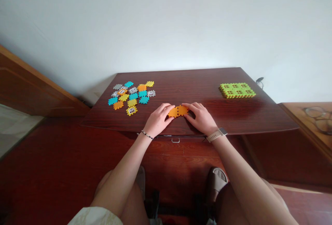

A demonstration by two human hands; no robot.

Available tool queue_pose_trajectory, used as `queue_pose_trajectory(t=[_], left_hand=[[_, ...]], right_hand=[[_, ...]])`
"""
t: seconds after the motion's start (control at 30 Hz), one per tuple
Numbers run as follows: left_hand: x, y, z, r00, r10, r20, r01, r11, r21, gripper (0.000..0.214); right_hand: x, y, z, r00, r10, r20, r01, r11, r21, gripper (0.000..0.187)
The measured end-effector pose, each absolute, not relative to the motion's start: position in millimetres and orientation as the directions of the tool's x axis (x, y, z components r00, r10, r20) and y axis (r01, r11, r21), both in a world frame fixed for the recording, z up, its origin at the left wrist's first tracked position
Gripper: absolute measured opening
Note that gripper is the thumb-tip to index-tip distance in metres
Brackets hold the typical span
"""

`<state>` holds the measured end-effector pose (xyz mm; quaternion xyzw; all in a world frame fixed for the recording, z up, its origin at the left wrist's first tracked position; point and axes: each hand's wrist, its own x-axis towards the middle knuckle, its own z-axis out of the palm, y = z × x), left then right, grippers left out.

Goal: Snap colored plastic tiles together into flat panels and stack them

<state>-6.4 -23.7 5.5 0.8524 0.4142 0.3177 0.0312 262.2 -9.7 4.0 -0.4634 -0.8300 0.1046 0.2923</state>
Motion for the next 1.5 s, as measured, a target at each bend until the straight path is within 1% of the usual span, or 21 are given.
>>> queue_pose_trajectory(t=[0.2, 0.43, 0.8, 1.03, 1.5], left_hand=[[-4.7, -24.3, 6.7, 0.443, 0.737, 0.51, 0.698, -0.641, 0.32, 0.049], [-4.7, -22.8, 4.0, 0.442, 0.727, 0.526, 0.684, -0.652, 0.327, 0.043], [-4.9, -22.9, 3.6, 0.451, 0.716, 0.532, 0.686, -0.66, 0.306, 0.045], [-4.5, -23.0, 3.3, 0.46, 0.703, 0.542, 0.692, -0.667, 0.278, 0.039], [-2.9, -25.4, 6.4, 0.467, 0.713, 0.523, 0.703, -0.658, 0.269, 0.037]], right_hand=[[262.9, -9.4, 4.5, -0.406, 0.827, 0.388, 0.713, 0.552, -0.432, 0.051], [262.6, -10.3, 5.8, -0.413, 0.825, 0.386, 0.707, 0.558, -0.435, 0.051], [263.1, -9.7, 4.7, -0.415, 0.821, 0.393, 0.705, 0.563, -0.431, 0.05], [262.8, -10.3, 5.5, -0.411, 0.825, 0.389, 0.707, 0.558, -0.435, 0.05], [263.6, -10.4, 6.1, -0.418, 0.824, 0.383, 0.7, 0.561, -0.442, 0.049]])
